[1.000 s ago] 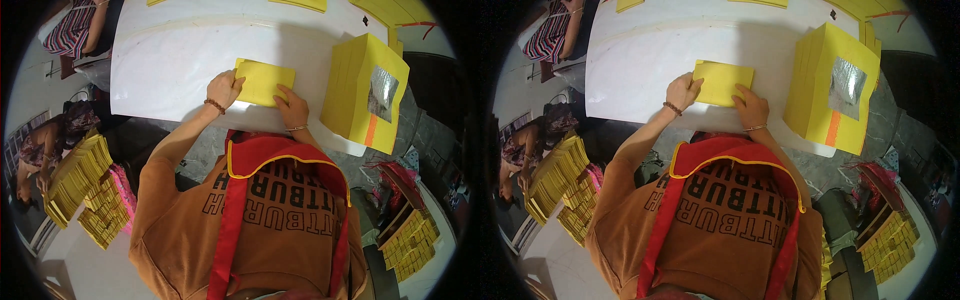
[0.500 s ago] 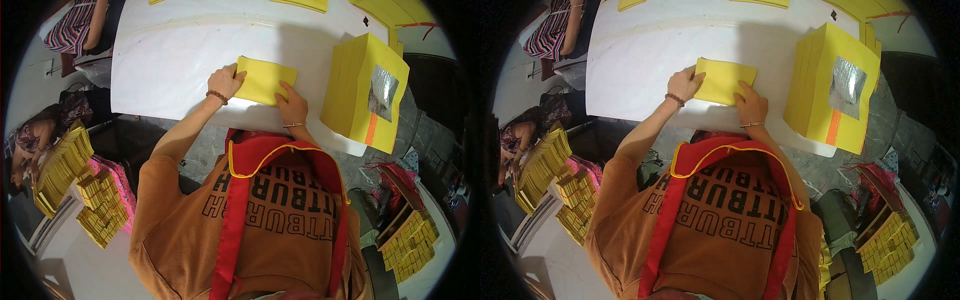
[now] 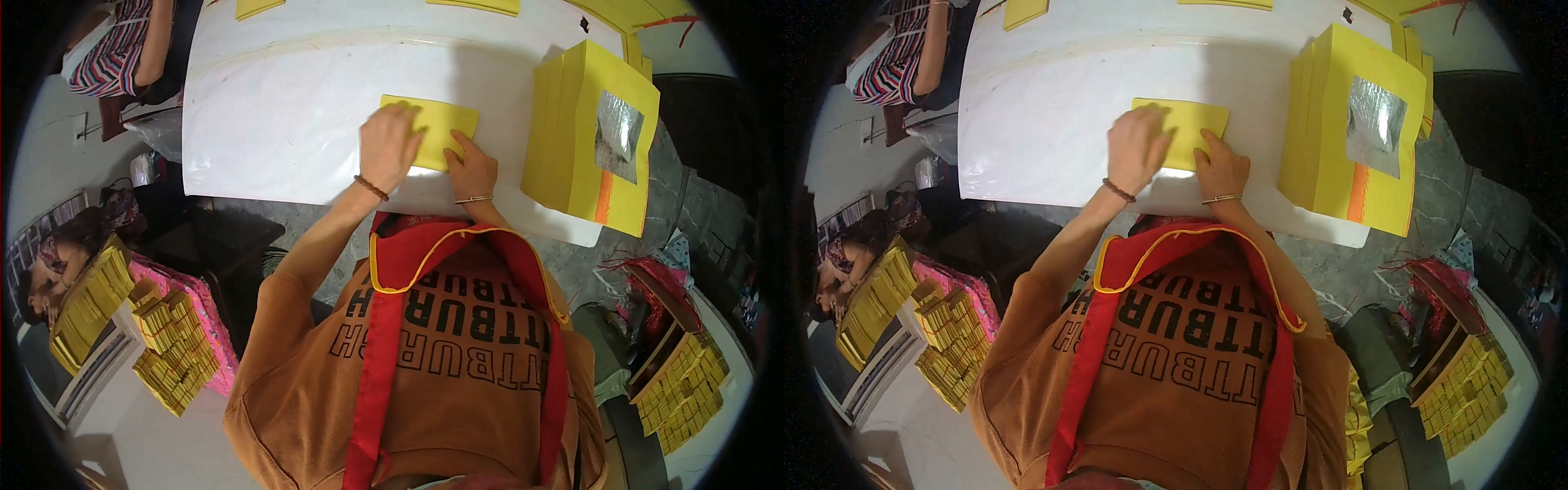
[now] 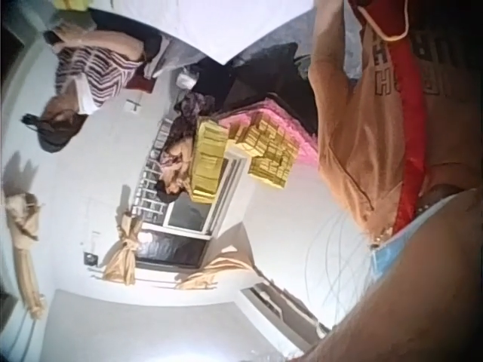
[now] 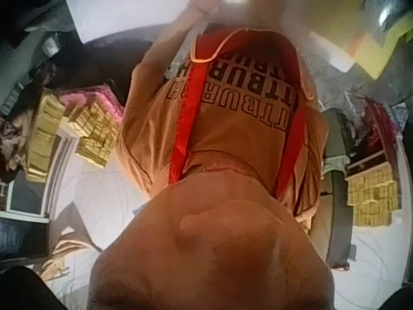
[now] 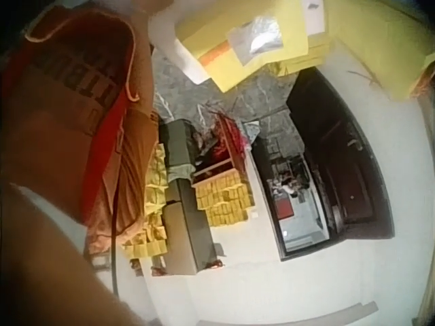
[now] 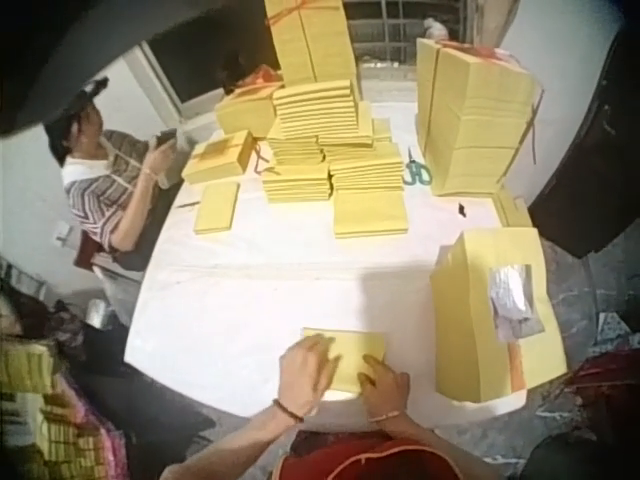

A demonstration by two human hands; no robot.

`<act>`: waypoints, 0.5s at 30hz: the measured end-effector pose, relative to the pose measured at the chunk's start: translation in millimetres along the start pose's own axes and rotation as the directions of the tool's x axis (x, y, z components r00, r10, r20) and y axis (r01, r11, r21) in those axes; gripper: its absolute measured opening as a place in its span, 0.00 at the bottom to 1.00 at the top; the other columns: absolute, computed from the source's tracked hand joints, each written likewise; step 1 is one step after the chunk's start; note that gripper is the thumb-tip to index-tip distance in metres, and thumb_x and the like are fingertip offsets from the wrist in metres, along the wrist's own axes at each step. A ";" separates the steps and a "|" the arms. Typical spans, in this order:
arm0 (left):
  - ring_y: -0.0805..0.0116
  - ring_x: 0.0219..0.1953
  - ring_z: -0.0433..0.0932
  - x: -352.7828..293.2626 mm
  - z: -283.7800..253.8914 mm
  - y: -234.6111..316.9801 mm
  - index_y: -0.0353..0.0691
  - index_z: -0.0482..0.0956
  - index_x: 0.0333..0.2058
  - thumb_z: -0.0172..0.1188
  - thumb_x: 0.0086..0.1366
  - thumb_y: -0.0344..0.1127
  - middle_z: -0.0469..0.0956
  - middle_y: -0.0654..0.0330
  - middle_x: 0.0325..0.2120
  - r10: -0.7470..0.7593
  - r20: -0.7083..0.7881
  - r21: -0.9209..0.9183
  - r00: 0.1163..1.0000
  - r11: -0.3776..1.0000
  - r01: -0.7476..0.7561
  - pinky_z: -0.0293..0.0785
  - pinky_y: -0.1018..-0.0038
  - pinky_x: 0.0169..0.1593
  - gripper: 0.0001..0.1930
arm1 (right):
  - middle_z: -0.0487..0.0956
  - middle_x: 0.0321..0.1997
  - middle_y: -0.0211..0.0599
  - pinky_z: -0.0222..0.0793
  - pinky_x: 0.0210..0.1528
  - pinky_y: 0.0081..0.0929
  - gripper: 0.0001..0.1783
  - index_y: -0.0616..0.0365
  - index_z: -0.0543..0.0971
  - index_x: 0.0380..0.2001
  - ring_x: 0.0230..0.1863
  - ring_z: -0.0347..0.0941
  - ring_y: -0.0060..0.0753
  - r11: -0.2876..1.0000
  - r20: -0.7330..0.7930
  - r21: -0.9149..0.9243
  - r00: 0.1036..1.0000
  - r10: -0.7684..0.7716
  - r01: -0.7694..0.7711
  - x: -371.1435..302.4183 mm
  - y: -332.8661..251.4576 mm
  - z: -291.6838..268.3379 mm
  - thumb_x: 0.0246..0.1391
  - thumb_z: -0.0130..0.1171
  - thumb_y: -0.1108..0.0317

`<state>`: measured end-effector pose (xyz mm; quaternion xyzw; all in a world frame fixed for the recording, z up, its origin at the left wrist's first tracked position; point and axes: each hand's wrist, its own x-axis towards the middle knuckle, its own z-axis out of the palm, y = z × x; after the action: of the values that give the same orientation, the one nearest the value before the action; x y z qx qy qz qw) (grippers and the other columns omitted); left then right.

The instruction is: Organizing and bundling stacks of yellow joss paper using red string.

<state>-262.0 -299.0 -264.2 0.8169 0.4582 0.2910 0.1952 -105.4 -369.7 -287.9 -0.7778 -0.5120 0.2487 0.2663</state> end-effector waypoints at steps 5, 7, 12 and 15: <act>0.51 0.60 0.55 -1.1 8.7 -11.0 0.47 0.64 0.56 0.54 0.59 0.47 0.57 0.51 0.58 0.226 0.296 0.203 0.928 0.934 -0.293 0.52 0.56 0.59 0.27 | 0.79 0.36 0.37 0.59 0.35 0.36 0.19 0.47 0.76 0.45 0.34 0.75 0.38 1.000 0.033 -0.023 0.999 -0.001 0.002 8.4 -18.7 7.7 0.46 0.57 0.61; 0.51 0.60 0.55 -4.0 10.5 -15.0 0.48 0.64 0.56 0.53 0.59 0.50 0.59 0.51 0.58 0.231 0.330 0.261 0.915 0.910 -0.323 0.51 0.55 0.60 0.27 | 0.79 0.37 0.38 0.59 0.36 0.35 0.19 0.48 0.76 0.43 0.33 0.75 0.40 0.998 0.132 0.017 0.990 0.056 -0.058 8.2 -22.9 3.9 0.45 0.57 0.61; 0.52 0.60 0.54 -1.8 3.9 -18.4 0.51 0.63 0.57 0.53 0.58 0.51 0.58 0.52 0.58 0.222 0.364 0.299 0.905 0.892 -0.339 0.50 0.54 0.60 0.28 | 0.71 0.51 0.35 0.58 0.45 0.47 0.24 0.48 0.73 0.47 0.46 0.69 0.36 0.985 -0.061 -0.046 0.983 -0.171 0.168 -11.5 -26.5 -5.4 0.43 0.59 0.59; 0.51 0.61 0.53 1.2 -3.0 -27.6 0.51 0.61 0.58 0.49 0.61 0.50 0.56 0.52 0.59 0.207 0.403 0.338 0.891 0.872 -0.355 0.49 0.54 0.60 0.27 | 0.64 0.58 0.33 0.52 0.53 0.58 0.30 0.49 0.69 0.51 0.57 0.60 0.33 0.783 0.085 -0.297 0.832 -0.549 0.547 -16.9 -28.3 -7.9 0.43 0.60 0.55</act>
<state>-281.0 -284.0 -277.8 0.9368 0.3393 0.0643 0.0569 -125.0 -377.2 -261.2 -0.6283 -0.7471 0.0753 0.2035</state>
